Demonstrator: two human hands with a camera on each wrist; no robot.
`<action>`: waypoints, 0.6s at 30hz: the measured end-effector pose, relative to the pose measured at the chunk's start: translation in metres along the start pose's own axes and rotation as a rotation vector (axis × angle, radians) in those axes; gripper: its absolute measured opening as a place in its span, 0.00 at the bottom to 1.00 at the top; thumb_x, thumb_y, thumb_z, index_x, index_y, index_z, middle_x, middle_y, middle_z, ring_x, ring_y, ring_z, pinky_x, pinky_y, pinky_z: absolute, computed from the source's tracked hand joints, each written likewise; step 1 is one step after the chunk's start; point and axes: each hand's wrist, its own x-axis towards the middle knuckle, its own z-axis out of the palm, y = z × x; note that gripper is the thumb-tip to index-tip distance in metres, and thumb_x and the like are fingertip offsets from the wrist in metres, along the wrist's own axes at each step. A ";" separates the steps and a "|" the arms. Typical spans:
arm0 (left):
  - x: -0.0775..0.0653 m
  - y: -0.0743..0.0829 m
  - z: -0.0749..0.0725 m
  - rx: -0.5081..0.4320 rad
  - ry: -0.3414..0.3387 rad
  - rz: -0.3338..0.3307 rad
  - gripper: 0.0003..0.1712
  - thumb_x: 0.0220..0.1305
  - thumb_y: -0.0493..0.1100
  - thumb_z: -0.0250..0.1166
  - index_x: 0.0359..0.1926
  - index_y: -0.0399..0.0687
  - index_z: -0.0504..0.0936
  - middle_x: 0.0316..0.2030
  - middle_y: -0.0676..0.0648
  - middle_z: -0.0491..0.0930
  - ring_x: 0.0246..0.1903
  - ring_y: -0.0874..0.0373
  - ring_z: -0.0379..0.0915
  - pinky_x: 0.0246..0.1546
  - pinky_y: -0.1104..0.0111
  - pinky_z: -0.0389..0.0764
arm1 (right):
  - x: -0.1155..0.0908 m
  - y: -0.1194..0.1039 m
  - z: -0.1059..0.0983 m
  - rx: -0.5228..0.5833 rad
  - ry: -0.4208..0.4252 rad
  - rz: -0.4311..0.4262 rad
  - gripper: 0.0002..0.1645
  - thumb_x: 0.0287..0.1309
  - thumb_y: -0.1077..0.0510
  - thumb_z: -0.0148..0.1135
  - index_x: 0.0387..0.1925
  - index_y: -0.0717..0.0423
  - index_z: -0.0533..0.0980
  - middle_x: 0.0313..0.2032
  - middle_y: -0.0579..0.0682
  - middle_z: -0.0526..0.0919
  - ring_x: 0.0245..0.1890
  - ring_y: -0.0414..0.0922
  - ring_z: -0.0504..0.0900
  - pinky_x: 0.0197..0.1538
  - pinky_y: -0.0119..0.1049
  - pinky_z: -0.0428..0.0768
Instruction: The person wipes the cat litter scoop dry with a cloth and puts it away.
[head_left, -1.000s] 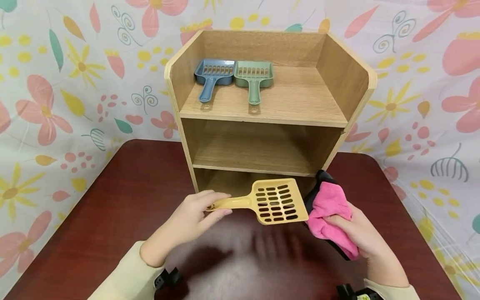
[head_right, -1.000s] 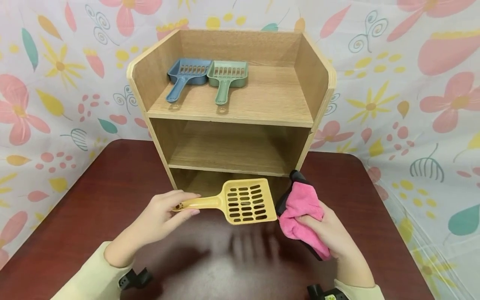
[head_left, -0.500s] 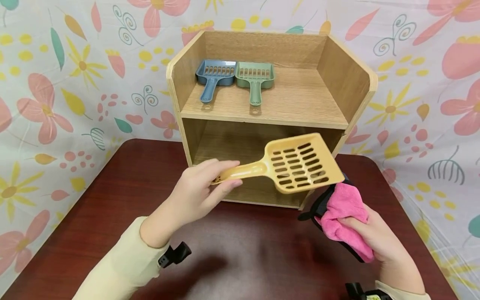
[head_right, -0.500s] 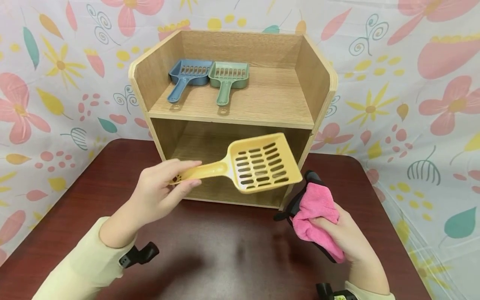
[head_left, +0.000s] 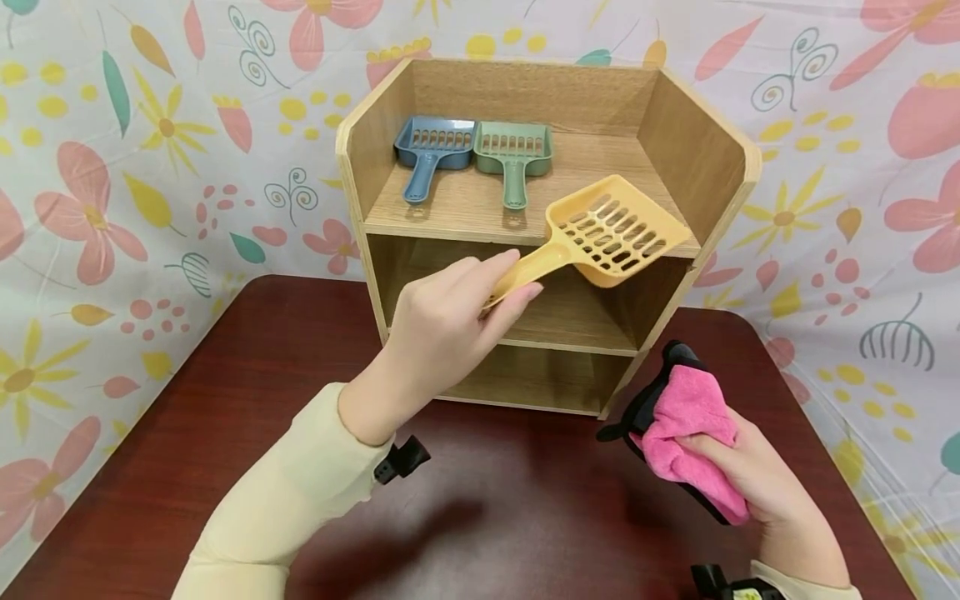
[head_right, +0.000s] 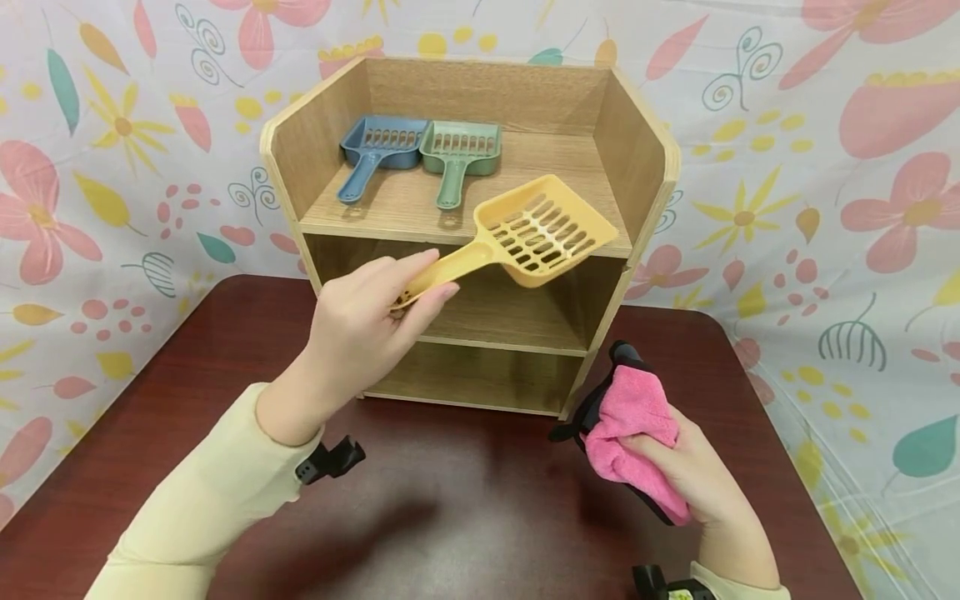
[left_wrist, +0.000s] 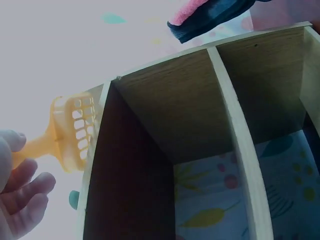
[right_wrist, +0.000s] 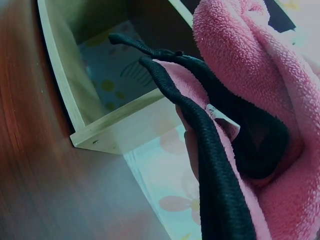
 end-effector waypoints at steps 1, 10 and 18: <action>0.002 0.000 0.002 0.015 0.013 -0.003 0.17 0.55 0.45 0.70 0.39 0.34 0.83 0.19 0.47 0.78 0.15 0.60 0.68 0.16 0.71 0.70 | 0.000 0.000 0.000 -0.001 0.002 -0.002 0.18 0.61 0.72 0.52 0.45 0.48 0.73 0.35 0.40 0.83 0.30 0.35 0.83 0.34 0.27 0.81; 0.019 0.005 0.024 0.103 0.105 -0.071 0.12 0.55 0.46 0.69 0.29 0.40 0.83 0.17 0.50 0.76 0.15 0.62 0.68 0.15 0.72 0.69 | 0.002 0.000 -0.002 0.015 0.009 0.019 0.18 0.62 0.71 0.51 0.45 0.47 0.73 0.35 0.39 0.84 0.30 0.35 0.84 0.34 0.27 0.81; 0.022 0.022 0.026 -0.058 -0.038 -0.169 0.23 0.50 0.54 0.73 0.38 0.40 0.83 0.23 0.50 0.78 0.25 0.62 0.72 0.26 0.75 0.73 | 0.000 0.001 -0.003 -0.002 0.017 0.030 0.17 0.63 0.70 0.51 0.44 0.46 0.75 0.34 0.39 0.83 0.29 0.36 0.84 0.35 0.26 0.81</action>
